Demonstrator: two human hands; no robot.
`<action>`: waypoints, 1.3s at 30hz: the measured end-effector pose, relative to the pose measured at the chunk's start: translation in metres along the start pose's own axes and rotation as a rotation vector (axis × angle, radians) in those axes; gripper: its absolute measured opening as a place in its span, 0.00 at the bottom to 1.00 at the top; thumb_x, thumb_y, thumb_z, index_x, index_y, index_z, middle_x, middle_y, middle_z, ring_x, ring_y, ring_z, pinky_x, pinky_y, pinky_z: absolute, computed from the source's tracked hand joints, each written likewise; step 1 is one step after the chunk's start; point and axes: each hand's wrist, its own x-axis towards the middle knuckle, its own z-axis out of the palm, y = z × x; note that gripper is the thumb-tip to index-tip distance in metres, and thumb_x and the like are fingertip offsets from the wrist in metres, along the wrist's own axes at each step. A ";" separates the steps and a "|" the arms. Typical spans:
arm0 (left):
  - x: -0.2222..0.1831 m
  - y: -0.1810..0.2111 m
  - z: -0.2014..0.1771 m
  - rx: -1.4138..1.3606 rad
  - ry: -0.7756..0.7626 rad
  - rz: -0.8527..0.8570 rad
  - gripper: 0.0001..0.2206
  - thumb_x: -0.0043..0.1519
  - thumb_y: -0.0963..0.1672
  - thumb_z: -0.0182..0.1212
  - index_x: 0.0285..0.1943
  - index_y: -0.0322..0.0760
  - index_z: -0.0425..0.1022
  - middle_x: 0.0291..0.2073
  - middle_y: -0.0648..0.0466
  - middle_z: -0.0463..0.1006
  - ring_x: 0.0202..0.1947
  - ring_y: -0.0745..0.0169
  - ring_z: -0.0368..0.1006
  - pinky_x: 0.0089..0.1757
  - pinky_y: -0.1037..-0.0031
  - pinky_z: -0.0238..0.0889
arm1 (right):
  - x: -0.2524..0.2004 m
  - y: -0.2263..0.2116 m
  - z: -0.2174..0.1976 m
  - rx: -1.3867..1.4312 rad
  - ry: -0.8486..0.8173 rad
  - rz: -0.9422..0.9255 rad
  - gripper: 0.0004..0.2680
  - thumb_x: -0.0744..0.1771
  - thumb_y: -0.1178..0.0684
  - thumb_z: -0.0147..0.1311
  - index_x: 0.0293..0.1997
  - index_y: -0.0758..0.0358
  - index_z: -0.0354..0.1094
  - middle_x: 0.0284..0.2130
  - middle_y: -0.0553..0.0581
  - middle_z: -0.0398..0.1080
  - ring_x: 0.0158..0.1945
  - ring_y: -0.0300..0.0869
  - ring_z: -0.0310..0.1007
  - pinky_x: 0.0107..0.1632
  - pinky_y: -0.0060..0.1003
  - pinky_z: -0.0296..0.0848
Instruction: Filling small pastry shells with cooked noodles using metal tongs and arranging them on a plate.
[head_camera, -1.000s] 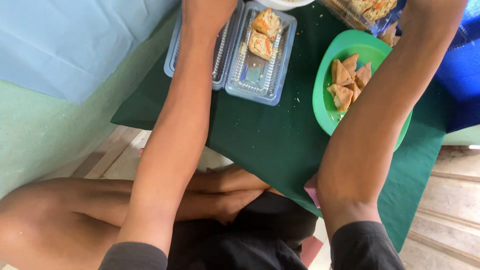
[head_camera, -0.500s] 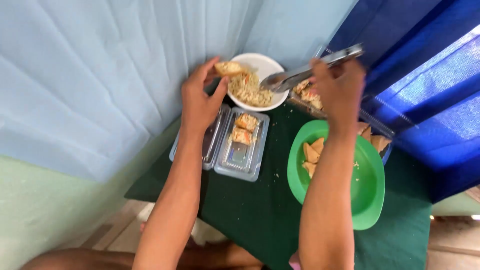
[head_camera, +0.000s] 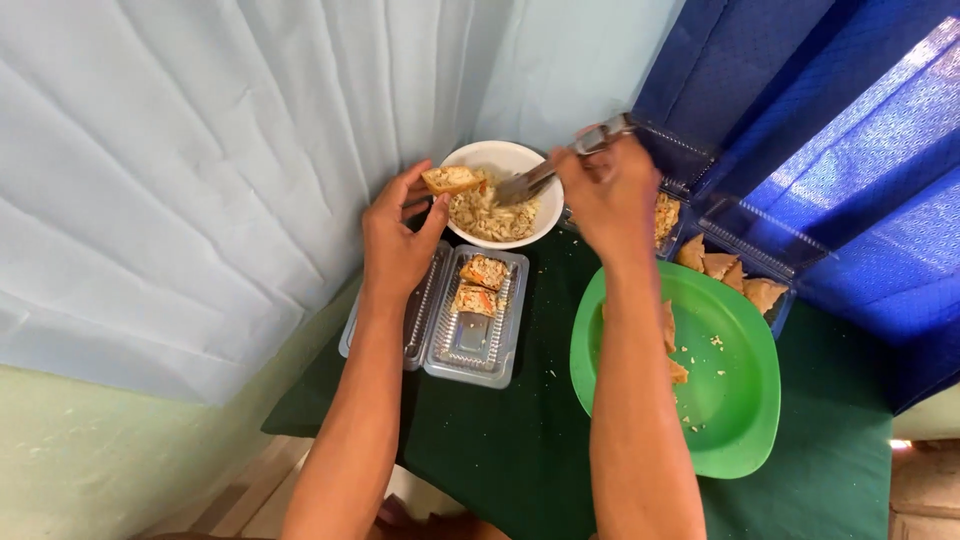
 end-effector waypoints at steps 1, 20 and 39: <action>0.000 0.002 -0.001 -0.002 -0.002 0.004 0.20 0.64 0.41 0.68 0.64 0.29 0.73 0.47 0.37 0.79 0.50 0.36 0.78 0.48 0.56 0.75 | -0.001 0.000 -0.002 0.000 0.004 -0.002 0.09 0.66 0.56 0.62 0.46 0.69 0.71 0.33 0.64 0.77 0.35 0.44 0.80 0.33 0.38 0.84; 0.000 0.005 -0.002 -0.057 -0.026 -0.029 0.19 0.65 0.41 0.64 0.65 0.28 0.71 0.48 0.33 0.77 0.53 0.30 0.75 0.48 0.53 0.74 | -0.009 -0.019 -0.007 0.108 -0.086 0.142 0.12 0.66 0.55 0.58 0.48 0.74 0.67 0.35 0.68 0.74 0.38 0.44 0.80 0.37 0.36 0.86; 0.002 0.018 -0.004 -0.007 -0.017 -0.144 0.21 0.66 0.42 0.62 0.66 0.25 0.70 0.49 0.31 0.76 0.53 0.32 0.74 0.46 0.57 0.77 | -0.005 -0.030 -0.002 0.061 -0.093 0.406 0.10 0.62 0.54 0.62 0.44 0.66 0.75 0.30 0.63 0.78 0.34 0.44 0.81 0.36 0.36 0.85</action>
